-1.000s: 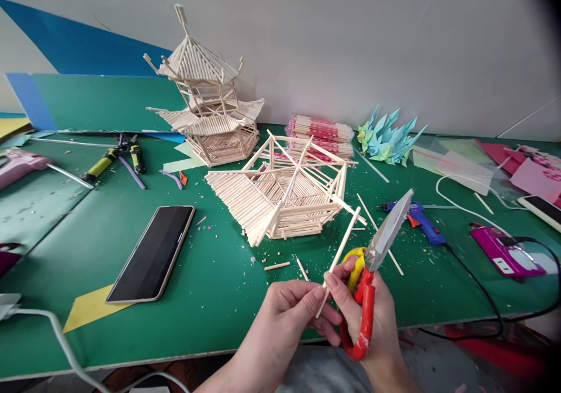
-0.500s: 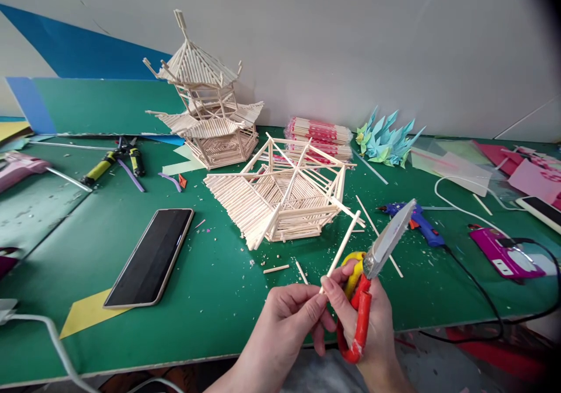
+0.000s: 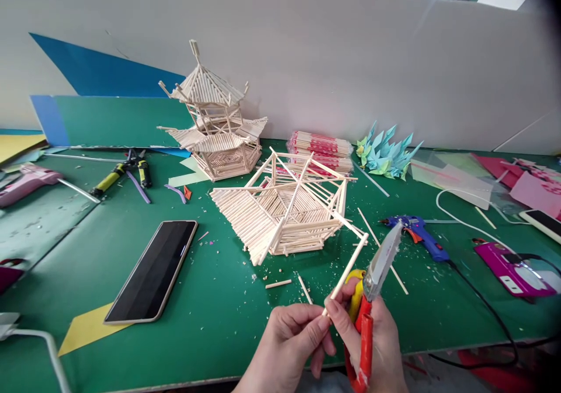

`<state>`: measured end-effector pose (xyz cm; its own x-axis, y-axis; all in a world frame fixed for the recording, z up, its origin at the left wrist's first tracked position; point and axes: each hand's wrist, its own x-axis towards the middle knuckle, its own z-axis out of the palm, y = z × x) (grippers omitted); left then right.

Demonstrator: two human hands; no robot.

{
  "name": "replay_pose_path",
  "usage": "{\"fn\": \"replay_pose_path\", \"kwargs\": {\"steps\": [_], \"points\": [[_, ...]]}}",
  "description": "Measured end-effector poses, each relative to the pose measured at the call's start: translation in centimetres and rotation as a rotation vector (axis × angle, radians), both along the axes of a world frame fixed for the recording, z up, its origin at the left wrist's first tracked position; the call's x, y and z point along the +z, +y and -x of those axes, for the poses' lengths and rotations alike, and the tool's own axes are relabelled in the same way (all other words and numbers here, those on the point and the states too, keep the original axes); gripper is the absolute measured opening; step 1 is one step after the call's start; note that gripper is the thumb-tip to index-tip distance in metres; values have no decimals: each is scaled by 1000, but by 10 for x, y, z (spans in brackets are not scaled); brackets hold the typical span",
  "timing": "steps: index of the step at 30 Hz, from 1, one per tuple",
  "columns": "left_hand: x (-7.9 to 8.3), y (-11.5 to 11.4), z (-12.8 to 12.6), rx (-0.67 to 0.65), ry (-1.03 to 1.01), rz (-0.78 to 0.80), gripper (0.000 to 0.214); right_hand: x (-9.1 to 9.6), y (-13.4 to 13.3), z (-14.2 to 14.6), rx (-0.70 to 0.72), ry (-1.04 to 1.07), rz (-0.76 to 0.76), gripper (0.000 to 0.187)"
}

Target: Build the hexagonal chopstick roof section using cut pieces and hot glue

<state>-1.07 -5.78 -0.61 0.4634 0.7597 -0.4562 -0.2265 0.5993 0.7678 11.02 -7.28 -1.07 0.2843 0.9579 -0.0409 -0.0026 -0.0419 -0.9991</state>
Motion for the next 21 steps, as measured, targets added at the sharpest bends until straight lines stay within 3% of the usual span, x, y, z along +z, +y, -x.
{"fn": "replay_pose_path", "kwargs": {"steps": [9,16,21], "points": [[-3,1,0,37,21,-33,44,-11,-4,0,13,-12,58,23],[7,3,-1,31,15,-76,40,-4,-3,3,50,-33,84,23],[-1,3,-2,50,33,-77,42,1,-1,5,53,-25,84,22]]}}
